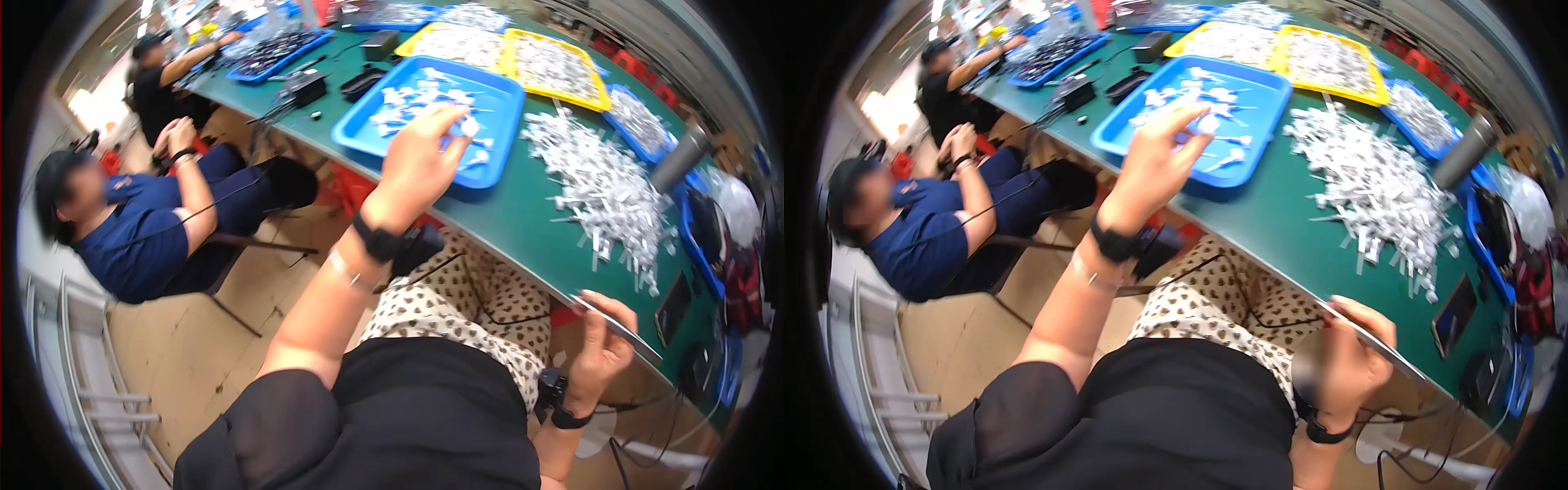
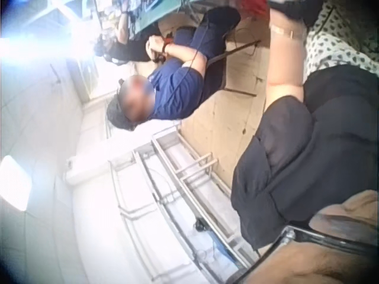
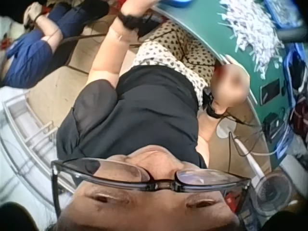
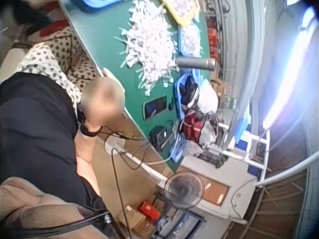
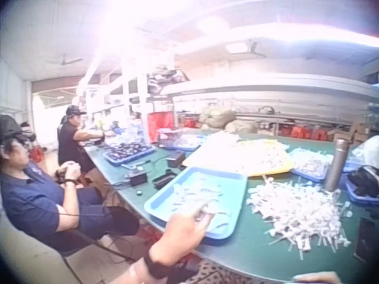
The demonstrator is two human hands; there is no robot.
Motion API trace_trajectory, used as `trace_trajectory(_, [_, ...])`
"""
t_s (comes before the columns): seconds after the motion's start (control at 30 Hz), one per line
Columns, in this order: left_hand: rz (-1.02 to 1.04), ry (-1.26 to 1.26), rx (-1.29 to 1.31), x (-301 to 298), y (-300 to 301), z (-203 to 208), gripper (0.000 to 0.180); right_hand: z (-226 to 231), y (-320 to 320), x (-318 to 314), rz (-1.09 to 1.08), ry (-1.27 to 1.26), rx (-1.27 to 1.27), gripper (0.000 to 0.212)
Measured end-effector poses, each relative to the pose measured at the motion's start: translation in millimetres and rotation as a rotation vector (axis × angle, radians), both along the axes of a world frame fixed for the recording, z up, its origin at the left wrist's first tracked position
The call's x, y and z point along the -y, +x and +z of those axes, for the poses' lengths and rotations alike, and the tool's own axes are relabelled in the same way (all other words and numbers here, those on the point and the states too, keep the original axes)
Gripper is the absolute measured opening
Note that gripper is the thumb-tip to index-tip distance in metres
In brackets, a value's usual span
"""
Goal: The person sits at a green workbench and uses tweezers to pick up small white plastic components from a pile. They carefully insert a small white cap into the top of each component and place the finished unit into a blue tray. The process is repeated continuously throughout the clip.
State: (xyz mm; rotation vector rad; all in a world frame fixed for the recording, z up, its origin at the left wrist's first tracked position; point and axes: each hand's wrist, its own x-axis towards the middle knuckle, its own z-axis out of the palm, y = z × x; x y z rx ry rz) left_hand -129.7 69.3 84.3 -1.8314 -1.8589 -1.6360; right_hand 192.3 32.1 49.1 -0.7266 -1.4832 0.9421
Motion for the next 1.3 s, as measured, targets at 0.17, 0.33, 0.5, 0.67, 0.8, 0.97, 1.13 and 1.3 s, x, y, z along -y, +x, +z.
trace_trajectory(0.17, [0.071, -0.122, -0.308, -40, 20, 1, 0.049, -6, 16, -11, -0.099, 0.069, 0.05, 0.015])
trace_trajectory(0.33, [-0.315, -0.484, -0.473, -80, 112, 7, 0.019, -11, 25, -18, -0.111, 0.067, 0.071, 0.017])
trace_trajectory(0.5, [-0.329, -0.468, -0.572, -125, 129, -31, 0.019, -6, 25, -20, -0.086, 0.099, 0.107, 0.017])
trace_trajectory(0.67, [-0.301, -0.416, -0.621, -139, 139, -42, 0.016, -12, 29, -26, -0.105, 0.116, 0.1, 0.018])
trace_trajectory(0.8, [-0.278, -0.455, -0.629, -126, 142, -36, 0.018, -12, 28, -24, -0.116, 0.132, 0.124, 0.018])
trace_trajectory(0.97, [-0.253, -0.444, -0.529, -125, 135, -42, 0.016, -10, 28, -23, -0.117, 0.135, 0.165, 0.018])
trace_trajectory(1.13, [-0.207, -0.427, -0.353, -121, 118, -39, 0.016, -13, 30, -25, -0.105, 0.14, 0.153, 0.018])
trace_trajectory(1.3, [-0.422, -0.176, 0.151, -91, 103, -35, 0.02, -18, 29, -26, 0.015, 0.047, 0.049, 0.02])
